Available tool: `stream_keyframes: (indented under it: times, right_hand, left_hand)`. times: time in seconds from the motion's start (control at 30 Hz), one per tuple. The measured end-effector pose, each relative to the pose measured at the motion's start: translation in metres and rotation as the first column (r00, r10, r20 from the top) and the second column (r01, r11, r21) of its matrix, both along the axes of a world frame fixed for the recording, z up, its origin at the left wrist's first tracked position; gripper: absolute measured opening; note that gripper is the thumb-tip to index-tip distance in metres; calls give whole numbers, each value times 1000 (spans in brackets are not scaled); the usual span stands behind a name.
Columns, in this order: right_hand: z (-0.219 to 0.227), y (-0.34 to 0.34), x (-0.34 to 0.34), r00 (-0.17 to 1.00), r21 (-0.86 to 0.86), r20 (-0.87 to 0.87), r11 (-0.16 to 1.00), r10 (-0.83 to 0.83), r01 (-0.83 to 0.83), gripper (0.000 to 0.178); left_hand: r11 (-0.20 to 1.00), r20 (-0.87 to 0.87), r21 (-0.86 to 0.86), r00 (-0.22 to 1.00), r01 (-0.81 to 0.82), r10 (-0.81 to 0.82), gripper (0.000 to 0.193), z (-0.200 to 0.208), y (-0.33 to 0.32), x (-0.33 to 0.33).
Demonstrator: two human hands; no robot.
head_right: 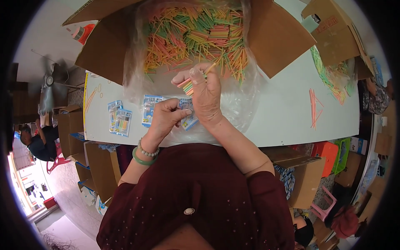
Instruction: Packaging small colorful plastic items into plastic bags and placing them into cardboard boxes.
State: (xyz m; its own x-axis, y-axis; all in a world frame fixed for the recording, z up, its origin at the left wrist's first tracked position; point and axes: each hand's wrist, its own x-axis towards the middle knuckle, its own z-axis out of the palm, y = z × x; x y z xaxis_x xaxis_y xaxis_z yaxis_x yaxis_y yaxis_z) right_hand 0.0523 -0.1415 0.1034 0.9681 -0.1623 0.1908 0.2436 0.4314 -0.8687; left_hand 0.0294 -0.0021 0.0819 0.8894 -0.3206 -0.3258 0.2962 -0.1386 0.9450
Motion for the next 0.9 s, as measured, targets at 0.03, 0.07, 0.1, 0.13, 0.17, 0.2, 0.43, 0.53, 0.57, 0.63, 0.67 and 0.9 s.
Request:
stream_keyframes:
  times: [0.03,0.07,0.1,0.13,0.17,0.2,0.43,0.53,0.57,0.63,0.67,0.9]
  right_hand:
    - [-5,1,-2,1000,-41,10,999,-10,10,21]
    - [-9,2,-4,1000,-81,21,997,-18,20,22]
    - [-12,2,-8,1000,-82,19,996,-16,18,22]
    - [-14,2,-12,1000,-107,-20,994,-14,12,21]
    - [-17,2,-15,998,-133,-58,991,-13,5,20]
    - [-20,0,-16,998,-134,-58,991,-9,1,20]
    - [-27,-16,-16,974,-210,-73,951,216,-227,15]
    - [-32,-15,-18,929,-191,-168,913,331,-360,14]
    - [-35,-15,-19,898,-149,-219,896,383,-418,17]
    - [-39,-15,-18,916,-234,-187,889,356,-394,19]
    - [-40,-16,-17,932,-316,-153,877,329,-361,20]
    - [-22,-33,-5,932,-276,-129,890,340,-363,34]
  left_hand:
    - [1000,-1,-1,1000,-1,1,23,1,-1,0]
    - [1000,-26,-30,1000,-2,1,22,3,-3,-1]
    - [998,-50,-59,999,-3,0,21,4,-4,-1]
    - [998,-49,-60,999,-8,5,21,3,-3,-1]
    - [998,-55,-57,998,-16,13,21,2,-2,0]
    - [998,-60,-54,998,-25,21,20,1,-1,1]
    - [994,-66,-107,998,-28,21,18,-5,2,-2]
    - [988,-69,-151,997,9,-20,14,-9,4,-1]
    - [991,26,-131,999,33,-30,11,-12,4,0]
    - [993,122,-108,992,49,-36,11,-17,2,2]
    - [981,182,-194,983,22,14,13,-20,0,2]
    - [871,-95,-481,993,-102,64,28,-25,4,8]
